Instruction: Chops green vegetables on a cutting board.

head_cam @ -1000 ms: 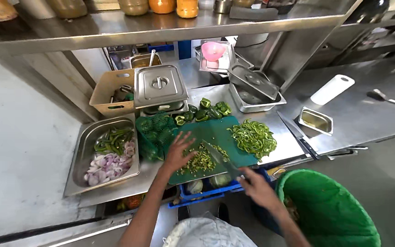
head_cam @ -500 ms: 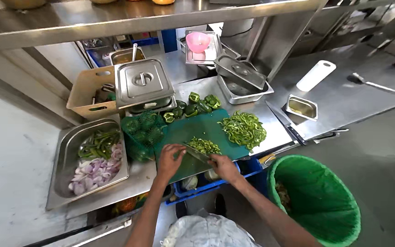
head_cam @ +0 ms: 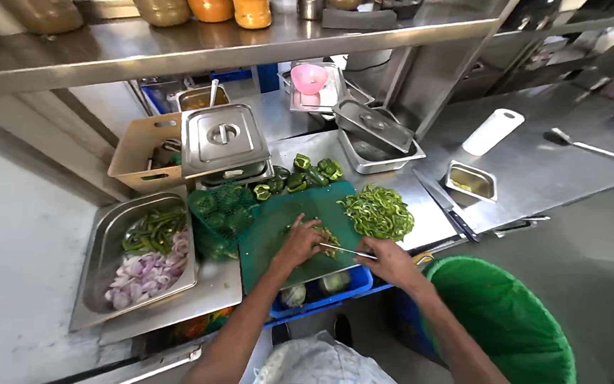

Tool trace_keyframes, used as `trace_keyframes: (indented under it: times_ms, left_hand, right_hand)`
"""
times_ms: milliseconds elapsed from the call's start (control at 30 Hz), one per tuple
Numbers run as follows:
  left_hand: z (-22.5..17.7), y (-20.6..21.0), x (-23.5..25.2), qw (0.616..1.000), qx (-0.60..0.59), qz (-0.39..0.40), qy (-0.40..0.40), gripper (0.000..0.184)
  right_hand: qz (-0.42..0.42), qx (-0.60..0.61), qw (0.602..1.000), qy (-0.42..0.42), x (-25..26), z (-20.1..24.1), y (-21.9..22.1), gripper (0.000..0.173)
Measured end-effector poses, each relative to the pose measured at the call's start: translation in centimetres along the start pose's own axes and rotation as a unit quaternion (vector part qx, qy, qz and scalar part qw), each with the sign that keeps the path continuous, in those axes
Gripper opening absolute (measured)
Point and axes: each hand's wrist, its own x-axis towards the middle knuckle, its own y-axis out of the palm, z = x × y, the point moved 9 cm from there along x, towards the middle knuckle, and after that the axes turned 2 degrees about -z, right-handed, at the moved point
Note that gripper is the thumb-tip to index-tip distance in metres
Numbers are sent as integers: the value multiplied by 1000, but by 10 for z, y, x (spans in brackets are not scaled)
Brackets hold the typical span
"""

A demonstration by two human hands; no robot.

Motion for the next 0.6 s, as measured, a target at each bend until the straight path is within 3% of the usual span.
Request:
trace_keyframes:
  times_ms: [133, 200, 267, 333, 400, 533, 600]
  left_hand:
    - [27, -15, -15, 997, -52, -52, -31, 17]
    - [52, -24, -37, 985, -72, -112, -108, 27]
    - [83, -24, -65, 961, -6, -163, -222, 46]
    - [102, -2, -76, 938, 47, -136, -315, 69]
    - [85, 21, -58, 944, 3, -97, -315, 80]
    - [50, -8, -25, 936, -96, -204, -270, 66]
    - [52, -37, -42, 918, -68, -296, -256, 40]
  right_hand:
    - [-51, 45, 998, -16, -36, -49, -42, 28]
    - [-89, 119, 989, 2, -54, -71, -49, 26]
    - [-128, 165, 977, 45, -60, -83, -41, 27]
    - [-156, 133, 973, 103, -50, -82, -23, 30]
    - [-152, 67, 976, 140, -28, -66, -1, 31]
    - [-150, 56, 982, 99, 0, -20, 16, 29]
    - [-188, 90, 976, 63, -7, -8, 7, 31]
